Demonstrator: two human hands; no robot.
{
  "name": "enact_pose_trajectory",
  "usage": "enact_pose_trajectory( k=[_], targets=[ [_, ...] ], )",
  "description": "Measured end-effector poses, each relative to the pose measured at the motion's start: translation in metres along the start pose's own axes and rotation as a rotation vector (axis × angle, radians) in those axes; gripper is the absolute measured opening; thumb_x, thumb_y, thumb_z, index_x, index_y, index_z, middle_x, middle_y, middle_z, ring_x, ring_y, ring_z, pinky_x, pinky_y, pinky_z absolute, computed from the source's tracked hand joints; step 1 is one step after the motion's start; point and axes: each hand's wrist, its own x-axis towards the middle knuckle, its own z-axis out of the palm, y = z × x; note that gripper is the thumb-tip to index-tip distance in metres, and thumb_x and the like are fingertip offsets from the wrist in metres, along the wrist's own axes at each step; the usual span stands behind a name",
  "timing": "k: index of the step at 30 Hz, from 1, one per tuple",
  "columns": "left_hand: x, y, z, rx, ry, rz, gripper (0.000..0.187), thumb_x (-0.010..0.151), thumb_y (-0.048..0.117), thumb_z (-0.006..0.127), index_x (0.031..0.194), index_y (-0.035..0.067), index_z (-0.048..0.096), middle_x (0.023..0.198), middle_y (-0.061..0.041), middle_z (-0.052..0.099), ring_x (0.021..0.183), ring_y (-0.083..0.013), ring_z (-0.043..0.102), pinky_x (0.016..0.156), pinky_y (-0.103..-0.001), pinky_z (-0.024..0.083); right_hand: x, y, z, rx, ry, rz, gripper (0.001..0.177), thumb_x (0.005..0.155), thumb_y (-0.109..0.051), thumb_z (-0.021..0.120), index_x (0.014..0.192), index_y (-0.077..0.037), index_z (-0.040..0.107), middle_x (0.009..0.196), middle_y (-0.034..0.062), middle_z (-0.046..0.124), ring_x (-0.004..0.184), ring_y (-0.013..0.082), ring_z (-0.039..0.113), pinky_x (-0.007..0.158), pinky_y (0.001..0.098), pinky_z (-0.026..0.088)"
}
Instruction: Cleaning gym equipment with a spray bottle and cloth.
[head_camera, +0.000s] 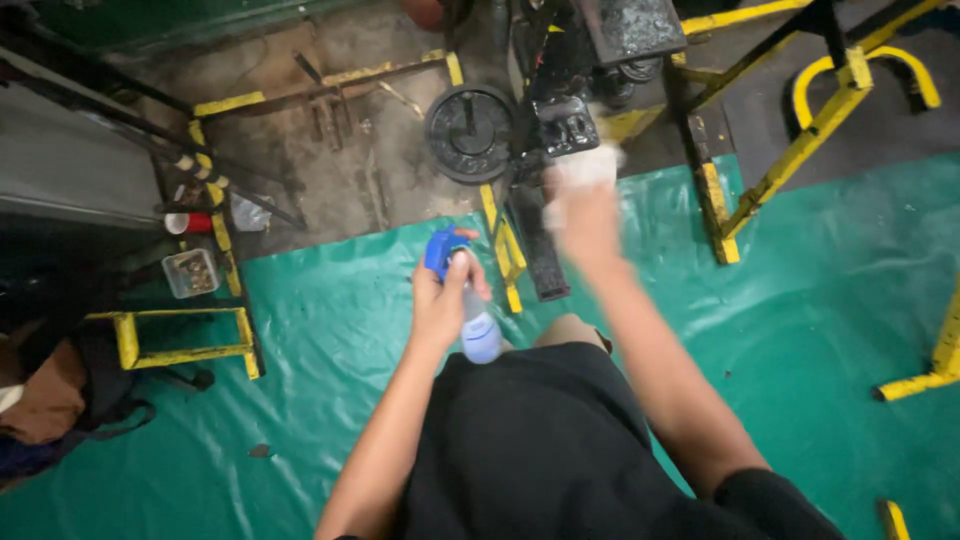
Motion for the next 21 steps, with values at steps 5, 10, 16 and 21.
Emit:
enact_pose_trajectory(
  k=[5,10,16,21],
  targets=[
    [0.002,0.003,-0.014,-0.047,0.040,-0.072,0.035,0.108,0.029,0.052,0.130,0.001,0.056,0.073,-0.003,0.058,0.063,-0.0122,0.060,0.061,-0.029,0.053,-0.018,-0.043,0.036,-0.698,0.031,-0.495,0.081,0.084,-0.026,0.076,0.147,0.012,0.040,0.143,0.0347,0.043,0.134,0.0531,0.036,0.112,0.0543,0.035],
    [-0.004,-0.006,-0.017,-0.022,0.081,-0.079,0.036,0.109,0.030,0.052,0.129,0.001,0.056,0.072,-0.003,0.059,0.063,-0.0126,0.060,0.061,-0.029,0.052,0.011,-0.027,0.023,-0.135,-0.033,-0.104,0.056,0.094,-0.025,0.074,0.139,-0.002,0.051,0.126,0.0182,0.063,0.118,0.0305,0.063,0.103,0.0387,0.050],
    [-0.009,-0.015,0.013,-0.018,0.143,-0.090,0.039,0.108,0.033,0.054,0.129,0.001,0.057,0.072,-0.003,0.058,0.063,-0.0126,0.060,0.061,-0.029,0.051,0.057,-0.017,0.025,-0.062,-0.227,0.091,0.029,0.081,-0.024,0.084,0.098,-0.003,0.072,0.088,0.0048,0.073,0.081,0.0173,0.069,0.075,0.0341,0.054],
    [-0.010,-0.027,0.044,-0.075,0.201,-0.079,0.041,0.106,0.035,0.055,0.129,0.001,0.056,0.071,-0.003,0.058,0.062,-0.0129,0.060,0.060,-0.029,0.052,0.072,0.046,0.029,0.238,-0.321,0.152,0.017,0.089,-0.018,0.079,0.093,-0.004,0.072,0.085,0.0025,0.070,0.074,0.0114,0.065,0.065,0.0324,0.053]
  ],
)
